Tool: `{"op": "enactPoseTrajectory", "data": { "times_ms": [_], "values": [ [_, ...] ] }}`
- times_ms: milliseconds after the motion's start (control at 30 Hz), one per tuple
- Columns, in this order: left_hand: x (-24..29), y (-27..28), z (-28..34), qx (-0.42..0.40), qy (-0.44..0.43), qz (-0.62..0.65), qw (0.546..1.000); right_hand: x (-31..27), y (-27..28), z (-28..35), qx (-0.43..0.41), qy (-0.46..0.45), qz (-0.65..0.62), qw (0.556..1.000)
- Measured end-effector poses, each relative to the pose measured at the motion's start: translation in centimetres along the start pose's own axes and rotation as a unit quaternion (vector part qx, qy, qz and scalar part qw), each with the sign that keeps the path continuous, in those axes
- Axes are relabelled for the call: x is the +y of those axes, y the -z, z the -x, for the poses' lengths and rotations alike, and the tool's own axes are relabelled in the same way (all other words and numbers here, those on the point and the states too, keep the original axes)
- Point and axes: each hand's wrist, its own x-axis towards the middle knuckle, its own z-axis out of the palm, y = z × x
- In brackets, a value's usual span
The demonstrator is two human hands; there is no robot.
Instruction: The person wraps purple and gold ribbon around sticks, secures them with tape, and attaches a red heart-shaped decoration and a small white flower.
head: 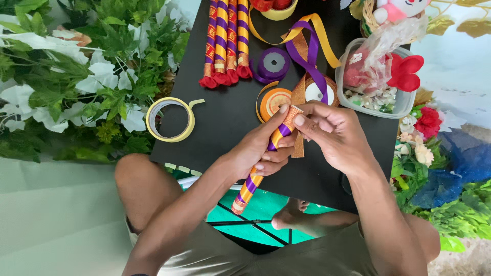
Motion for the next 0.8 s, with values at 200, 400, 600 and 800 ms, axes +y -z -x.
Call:
{"op": "enactPoseTrajectory", "data": {
  "times_ms": [200, 400, 600, 800],
  "values": [
    [1.5, -2.1, 0.6, 0.085, -0.044, -0.080, 0.992, -0.1, 0.1, 0.2, 0.009, -0.005, 0.005, 1.000],
    [-1.2, 0.2, -1.2, 0.091, -0.141, -0.083, 0.982, -0.4, -0.2, -0.4, 0.034, -0.014, 0.005, 0.999],
    [-0.5, 0.1, -0.4, 0.071, -0.121, -0.112, 0.984, 0.1, 0.0, 0.1, 0.051, -0.022, 0.006, 0.998],
    [-1.2, 0.9, -0.8, 0.075, -0.119, -0.123, 0.982, -0.5, -0.6, -0.3, 0.058, -0.025, -0.016, 0.998]
  ]
}}
